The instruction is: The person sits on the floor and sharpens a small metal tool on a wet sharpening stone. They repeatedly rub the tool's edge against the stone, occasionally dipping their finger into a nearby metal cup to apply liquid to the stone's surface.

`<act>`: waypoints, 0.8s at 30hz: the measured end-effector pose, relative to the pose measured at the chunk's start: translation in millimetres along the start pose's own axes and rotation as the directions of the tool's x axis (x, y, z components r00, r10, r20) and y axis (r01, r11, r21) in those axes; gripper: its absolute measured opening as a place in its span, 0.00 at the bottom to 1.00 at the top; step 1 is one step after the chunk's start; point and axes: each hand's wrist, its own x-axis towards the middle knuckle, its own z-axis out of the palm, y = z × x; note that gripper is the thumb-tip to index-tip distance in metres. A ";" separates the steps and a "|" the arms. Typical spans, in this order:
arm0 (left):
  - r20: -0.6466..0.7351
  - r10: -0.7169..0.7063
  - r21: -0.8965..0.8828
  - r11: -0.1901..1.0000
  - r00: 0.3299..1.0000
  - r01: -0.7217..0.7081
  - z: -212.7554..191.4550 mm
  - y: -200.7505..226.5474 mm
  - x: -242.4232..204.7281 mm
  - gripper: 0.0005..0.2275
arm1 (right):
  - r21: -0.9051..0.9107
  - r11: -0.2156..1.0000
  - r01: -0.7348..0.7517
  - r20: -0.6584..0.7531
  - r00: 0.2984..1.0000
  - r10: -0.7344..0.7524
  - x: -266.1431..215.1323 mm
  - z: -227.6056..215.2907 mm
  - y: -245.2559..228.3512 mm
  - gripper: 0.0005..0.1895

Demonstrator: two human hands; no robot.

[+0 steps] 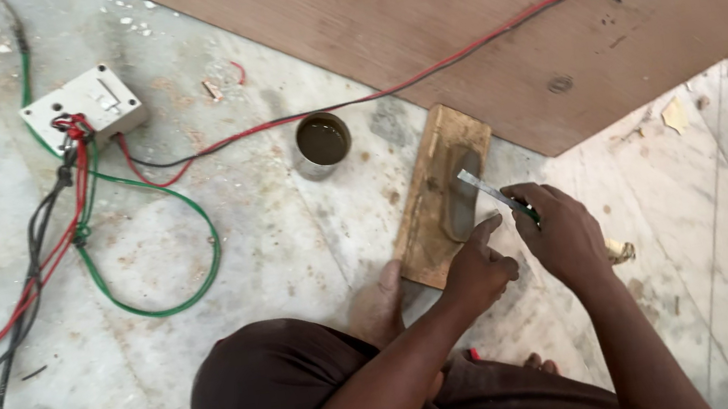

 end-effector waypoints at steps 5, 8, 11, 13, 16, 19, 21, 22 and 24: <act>0.083 -0.057 -0.077 0.995 0.995 0.064 2.7 -1.6 0.0 0.37 | -0.104 0.992 0.069 -0.144 0.986 -0.083 -26.0 23.3 26.4 0.16; 0.111 -0.109 -0.119 0.985 0.988 0.122 2.4 -2.0 3.6 0.37 | -0.156 0.983 0.095 -0.205 0.970 -0.127 -33.2 42.3 36.7 0.15; 0.121 -0.152 -0.096 0.982 0.981 0.164 -1.8 0.3 1.9 0.36 | -0.183 0.979 0.091 -0.220 0.967 -0.131 -36.6 55.7 42.4 0.16; 0.111 -0.181 -0.057 0.980 0.977 0.188 -3.1 2.3 1.0 0.36 | -0.194 0.977 0.085 -0.218 0.967 -0.128 -37.2 62.0 43.5 0.16; 0.099 -0.202 -0.054 0.977 0.974 0.208 -4.8 3.1 0.4 0.36 | -0.202 0.976 0.079 -0.209 0.970 -0.122 -37.5 67.8 42.7 0.16; 0.091 -0.207 -0.049 0.976 0.974 0.212 -7.2 2.1 1.3 0.38 | -0.171 0.983 0.065 -0.182 0.979 -0.096 -38.4 70.9 40.9 0.17; 0.094 -0.201 -0.067 0.976 0.975 0.208 -8.7 1.7 1.4 0.38 | -0.112 0.993 0.050 -0.162 0.984 -0.068 -38.3 72.4 40.6 0.18; 0.096 -0.198 -0.075 0.976 0.975 0.205 -9.5 1.8 1.4 0.37 | -0.080 0.996 0.041 -0.159 0.986 -0.054 -38.5 73.4 40.7 0.18; 0.110 -0.214 -0.071 0.972 0.971 0.222 -11.1 2.3 1.6 0.38 | -0.018 1.000 0.024 -0.152 0.988 -0.027 -38.4 76.1 41.7 0.19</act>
